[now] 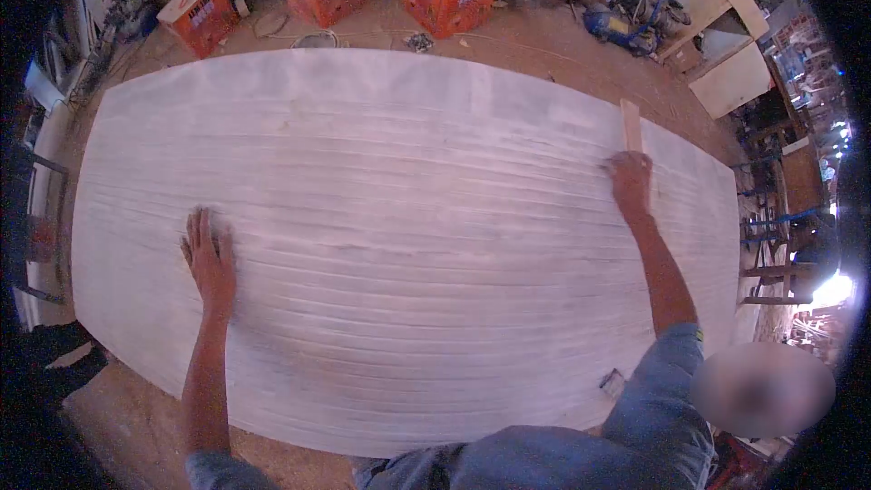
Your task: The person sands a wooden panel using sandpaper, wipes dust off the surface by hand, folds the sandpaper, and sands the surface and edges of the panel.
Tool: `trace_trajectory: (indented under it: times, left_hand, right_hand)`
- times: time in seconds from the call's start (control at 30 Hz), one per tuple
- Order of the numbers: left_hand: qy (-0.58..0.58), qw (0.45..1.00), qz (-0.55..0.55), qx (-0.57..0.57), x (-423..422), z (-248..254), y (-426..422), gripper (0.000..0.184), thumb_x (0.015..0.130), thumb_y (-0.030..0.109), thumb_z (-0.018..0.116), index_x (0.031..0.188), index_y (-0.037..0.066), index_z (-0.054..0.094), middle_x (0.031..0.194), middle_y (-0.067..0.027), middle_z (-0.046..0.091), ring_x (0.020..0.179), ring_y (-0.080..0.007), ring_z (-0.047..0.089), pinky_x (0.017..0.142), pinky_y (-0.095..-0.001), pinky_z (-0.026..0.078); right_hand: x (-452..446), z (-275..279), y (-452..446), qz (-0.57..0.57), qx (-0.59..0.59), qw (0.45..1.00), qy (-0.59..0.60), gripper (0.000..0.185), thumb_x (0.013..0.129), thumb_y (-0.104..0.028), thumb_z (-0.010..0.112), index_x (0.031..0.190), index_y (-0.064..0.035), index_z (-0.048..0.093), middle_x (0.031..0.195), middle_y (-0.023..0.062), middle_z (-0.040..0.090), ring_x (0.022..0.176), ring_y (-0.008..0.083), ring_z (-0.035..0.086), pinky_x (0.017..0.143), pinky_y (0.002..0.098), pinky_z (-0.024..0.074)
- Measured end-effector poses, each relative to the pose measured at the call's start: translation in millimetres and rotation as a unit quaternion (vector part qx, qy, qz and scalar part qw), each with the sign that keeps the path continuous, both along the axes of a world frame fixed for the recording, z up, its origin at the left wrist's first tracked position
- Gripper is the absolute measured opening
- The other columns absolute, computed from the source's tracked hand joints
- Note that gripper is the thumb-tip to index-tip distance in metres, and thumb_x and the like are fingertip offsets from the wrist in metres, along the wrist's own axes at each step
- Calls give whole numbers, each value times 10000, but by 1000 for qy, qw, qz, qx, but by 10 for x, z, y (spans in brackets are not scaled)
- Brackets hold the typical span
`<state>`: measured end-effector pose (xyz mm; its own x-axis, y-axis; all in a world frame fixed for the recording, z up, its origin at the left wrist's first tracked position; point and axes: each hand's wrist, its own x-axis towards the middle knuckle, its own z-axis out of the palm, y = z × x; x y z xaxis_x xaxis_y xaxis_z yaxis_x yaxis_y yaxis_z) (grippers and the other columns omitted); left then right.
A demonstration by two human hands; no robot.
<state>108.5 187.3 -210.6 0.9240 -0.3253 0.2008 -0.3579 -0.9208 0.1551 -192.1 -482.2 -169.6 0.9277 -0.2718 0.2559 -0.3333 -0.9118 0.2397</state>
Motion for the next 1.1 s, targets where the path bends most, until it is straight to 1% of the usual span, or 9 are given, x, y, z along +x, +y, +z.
trace_trajectory:
  times: [0.2, 0.27, 0.33, 0.43, 0.57, 0.77, 0.9, 0.93, 1.1]
  left_hand:
    - [4, 1000, 13, 2, 0, 52, -47, 497, 975, 311, 413, 1404, 68, 351, 1471, -117, 329, 1390, -277, 240, 1145, -469, 110]
    - [7, 1000, 26, 8, -11, 86, -67, 495, 973, 317, 417, 1401, 77, 360, 1470, -117, 331, 1389, -273, 241, 1148, -467, 105]
    - [0, 1000, 28, 14, 34, 2, -11, 496, 971, 319, 422, 1401, 80, 362, 1470, -117, 330, 1388, -271, 243, 1150, -468, 102]
    - [4, 999, 29, 14, 85, -16, -29, 497, 970, 323, 426, 1401, 84, 365, 1470, -117, 331, 1387, -268, 244, 1151, -467, 101]
    - [9, 1000, 25, 11, 36, -11, 8, 491, 978, 334, 412, 1400, 87, 370, 1475, -119, 325, 1392, -271, 238, 1145, -467, 112]
    - [-18, 999, 9, 30, 39, -92, 20, 494, 985, 323, 392, 1414, 85, 340, 1480, -119, 314, 1390, -288, 235, 1137, -487, 121]
    - [3, 999, 40, 34, 11, 20, -50, 495, 982, 316, 396, 1413, 81, 335, 1477, -115, 320, 1390, -284, 236, 1137, -489, 116]
    - [3, 999, 36, 39, 20, -9, -40, 496, 980, 317, 401, 1410, 79, 339, 1477, -112, 321, 1391, -282, 234, 1139, -489, 113]
    - [6, 999, 31, 22, 50, 16, -17, 502, 965, 309, 428, 1403, 75, 350, 1480, -104, 319, 1396, -281, 226, 1147, -480, 105]
  right_hand:
    - [969, -236, 940, 149, 15, 986, -78, 150, 769, -102, 574, 884, -131, 665, 934, 74, 634, 915, 299, 586, 951, 520, 351]
    - [1714, -262, 1718, 125, 59, 990, 13, 181, 754, -95, 574, 914, -114, 655, 980, 84, 631, 996, 305, 565, 956, 539, 346]
    - [2310, -388, 2285, 227, 75, 967, -89, 265, 752, -80, 573, 1002, -130, 649, 1076, 96, 612, 1063, 309, 539, 984, 550, 328]
    - [2557, -135, 2574, 229, 100, 968, -29, 290, 762, -88, 572, 1037, -140, 650, 1107, 94, 609, 1098, 303, 524, 1024, 555, 298]
    - [1810, -352, 1666, 175, 76, 982, -19, 278, 786, -85, 562, 1037, -155, 657, 1081, 92, 610, 1101, 289, 530, 1029, 527, 302]
    - [123, 93, 183, 27, -16, 999, 14, 183, 804, -174, 582, 956, -151, 681, 1000, 66, 629, 1054, 261, 539, 1029, 515, 297]
    - [948, -51, 892, 106, -18, 993, 56, 234, 756, -98, 582, 961, -162, 676, 992, 69, 624, 1033, 281, 540, 1034, 515, 297]
    - [1284, -151, 1173, 185, 17, 982, -16, 248, 701, -54, 610, 913, -155, 690, 945, 41, 636, 985, 251, 556, 1019, 459, 317]
    - [3207, -317, 3133, 290, 82, 953, -39, 236, 808, -100, 531, 1015, -106, 643, 1103, 83, 606, 1060, 307, 526, 1026, 509, 320]
